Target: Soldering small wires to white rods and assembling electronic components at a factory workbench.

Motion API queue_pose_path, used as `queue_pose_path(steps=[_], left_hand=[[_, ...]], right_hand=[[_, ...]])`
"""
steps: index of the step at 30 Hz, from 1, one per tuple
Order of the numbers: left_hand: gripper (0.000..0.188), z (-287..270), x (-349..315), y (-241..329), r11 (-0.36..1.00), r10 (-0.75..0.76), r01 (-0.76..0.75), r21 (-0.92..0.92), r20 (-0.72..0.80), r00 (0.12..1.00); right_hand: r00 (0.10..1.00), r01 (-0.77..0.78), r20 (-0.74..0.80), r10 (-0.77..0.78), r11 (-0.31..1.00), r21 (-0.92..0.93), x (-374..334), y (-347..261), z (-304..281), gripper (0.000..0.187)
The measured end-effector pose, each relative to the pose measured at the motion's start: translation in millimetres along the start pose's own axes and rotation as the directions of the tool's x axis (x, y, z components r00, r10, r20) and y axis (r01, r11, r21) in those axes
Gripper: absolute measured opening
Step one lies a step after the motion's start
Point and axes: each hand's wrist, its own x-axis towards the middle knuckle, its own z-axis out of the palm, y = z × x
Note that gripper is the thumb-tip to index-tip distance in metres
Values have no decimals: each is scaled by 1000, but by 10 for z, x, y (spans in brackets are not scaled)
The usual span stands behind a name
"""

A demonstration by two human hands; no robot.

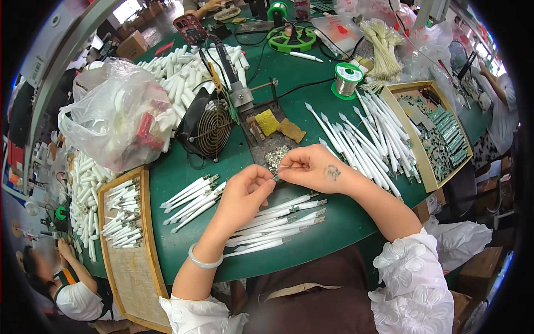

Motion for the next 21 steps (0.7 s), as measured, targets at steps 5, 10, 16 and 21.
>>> queue_pose_path(steps=[5,10,16,21], left_hand=[[9,14,31,-42,997,2,-2,-74,-10,1000],[5,74,53,-46,997,10,-15,-79,-71,997],[6,48,70,-81,981,-1,-23,-195,-122,993],[5,16,137,-66,977,-13,-19,-210,-149,989]], right_hand=[[999,-29,22,29,1000,-5,2,-54,28,13],[998,29,-46,-34,995,-93,7,-41,77,14],[996,43,-82,-41,999,28,33,23,124,12],[983,66,-178,-45,991,117,35,-36,114,11]])
